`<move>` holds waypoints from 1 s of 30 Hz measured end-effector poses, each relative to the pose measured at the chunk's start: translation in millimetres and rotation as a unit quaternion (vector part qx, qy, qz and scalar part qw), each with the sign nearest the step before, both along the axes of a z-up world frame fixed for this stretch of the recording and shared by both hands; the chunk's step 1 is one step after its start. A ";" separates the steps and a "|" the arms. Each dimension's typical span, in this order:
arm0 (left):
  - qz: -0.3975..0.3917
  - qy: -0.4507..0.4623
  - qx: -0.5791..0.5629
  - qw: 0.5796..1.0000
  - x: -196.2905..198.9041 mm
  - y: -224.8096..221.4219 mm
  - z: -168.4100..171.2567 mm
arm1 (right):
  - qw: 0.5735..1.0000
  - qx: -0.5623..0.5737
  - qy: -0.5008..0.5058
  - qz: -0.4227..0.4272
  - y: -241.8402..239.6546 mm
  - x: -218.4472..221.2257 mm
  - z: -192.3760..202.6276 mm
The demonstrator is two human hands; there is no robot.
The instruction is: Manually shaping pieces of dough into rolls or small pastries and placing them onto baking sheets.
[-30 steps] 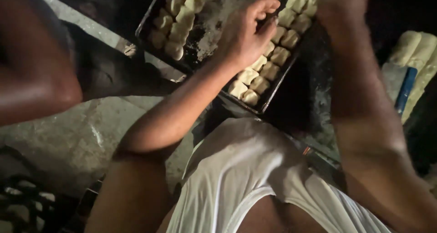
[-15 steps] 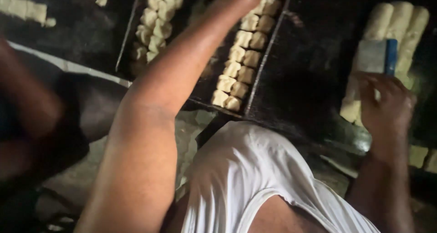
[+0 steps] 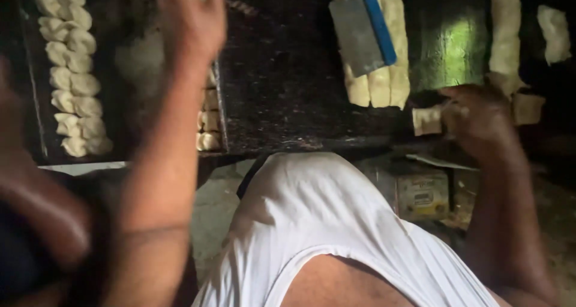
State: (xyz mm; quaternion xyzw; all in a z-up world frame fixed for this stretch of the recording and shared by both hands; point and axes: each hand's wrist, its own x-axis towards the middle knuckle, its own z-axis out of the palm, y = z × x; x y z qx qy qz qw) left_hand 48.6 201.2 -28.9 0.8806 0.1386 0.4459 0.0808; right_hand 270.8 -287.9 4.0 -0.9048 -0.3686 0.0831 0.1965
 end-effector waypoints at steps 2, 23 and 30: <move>-0.135 0.000 -0.308 0.942 -0.2 -89.1 64.2 | 0.948 -0.070 -0.259 0.173 16.6 -14.3 11.9; -0.215 0.047 -0.714 0.665 39.4 -282.1 13.7 | 0.960 0.257 -0.108 -0.026 -112.7 203.0 -82.1; -0.179 0.091 -0.708 0.677 45.6 -284.6 17.2 | 0.951 0.048 -0.300 0.063 -110.3 184.2 -52.3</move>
